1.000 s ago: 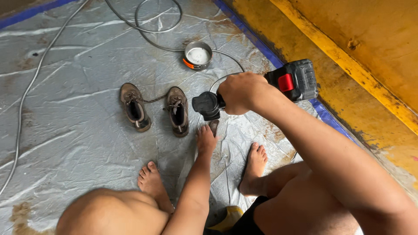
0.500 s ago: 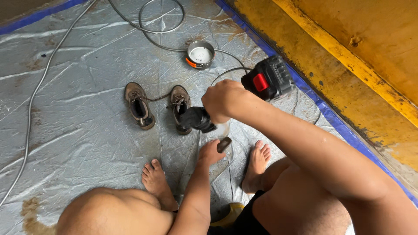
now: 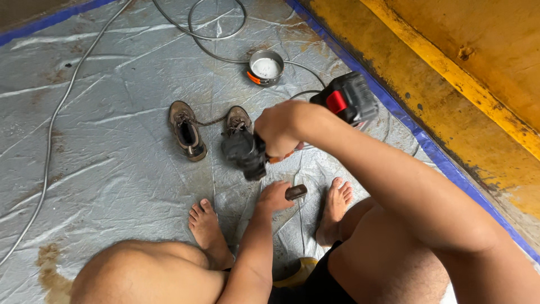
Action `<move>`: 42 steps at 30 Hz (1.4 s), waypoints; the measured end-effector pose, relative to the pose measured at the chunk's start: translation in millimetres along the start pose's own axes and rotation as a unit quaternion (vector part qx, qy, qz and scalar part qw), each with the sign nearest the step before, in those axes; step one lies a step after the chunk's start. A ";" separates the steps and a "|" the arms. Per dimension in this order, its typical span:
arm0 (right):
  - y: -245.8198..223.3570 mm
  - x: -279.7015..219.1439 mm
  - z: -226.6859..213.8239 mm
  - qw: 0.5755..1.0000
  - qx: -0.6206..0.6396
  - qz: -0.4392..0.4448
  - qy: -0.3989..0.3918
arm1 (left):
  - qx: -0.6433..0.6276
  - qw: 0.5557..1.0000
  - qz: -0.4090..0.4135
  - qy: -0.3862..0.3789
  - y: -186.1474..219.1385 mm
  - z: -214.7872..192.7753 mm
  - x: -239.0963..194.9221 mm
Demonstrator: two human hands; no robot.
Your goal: The person unties the laces of a brown shoe, then uses a corded drill with a brush attachment to scrub the shoe's upper and sole. They rotate the shoe to clean different areas and later use a separate brush to scrub the shoe's interior.
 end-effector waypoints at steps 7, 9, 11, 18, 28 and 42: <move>-15.7 39.1 32.7 0.994 -0.104 -0.007 -0.015 | 0.012 0.998 -0.022 -0.065 2.3 5.8 -19.0; -1.2 68.8 50.1 0.982 -0.189 0.017 -0.026 | 0.020 0.997 -0.020 -0.069 -2.3 12.9 -13.6; 3.4 79.0 54.3 0.980 -0.199 0.020 -0.001 | 0.022 0.997 -0.017 -0.066 -3.5 14.6 -15.9; 27.3 42.7 18.3 0.987 -0.156 0.032 0.035 | 0.044 0.998 -0.009 -0.041 0.9 5.9 -15.3; 81.1 35.3 16.9 0.989 0.148 -0.010 -0.004 | 0.069 0.996 -0.033 -0.043 -37.3 27.0 -9.2; 98.1 43.5 14.2 0.970 0.225 -0.057 0.076 | 0.020 0.979 -0.190 0.076 -86.0 10.3 -5.2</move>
Point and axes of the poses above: each hand's wrist, its own x-axis towards the middle knuckle, its own z-axis out of the palm, y = z × x, the point moved 10 cm from there along x, towards the middle knuckle, and after that the axes turned 2 degrees about x, right-handed, at the moved point
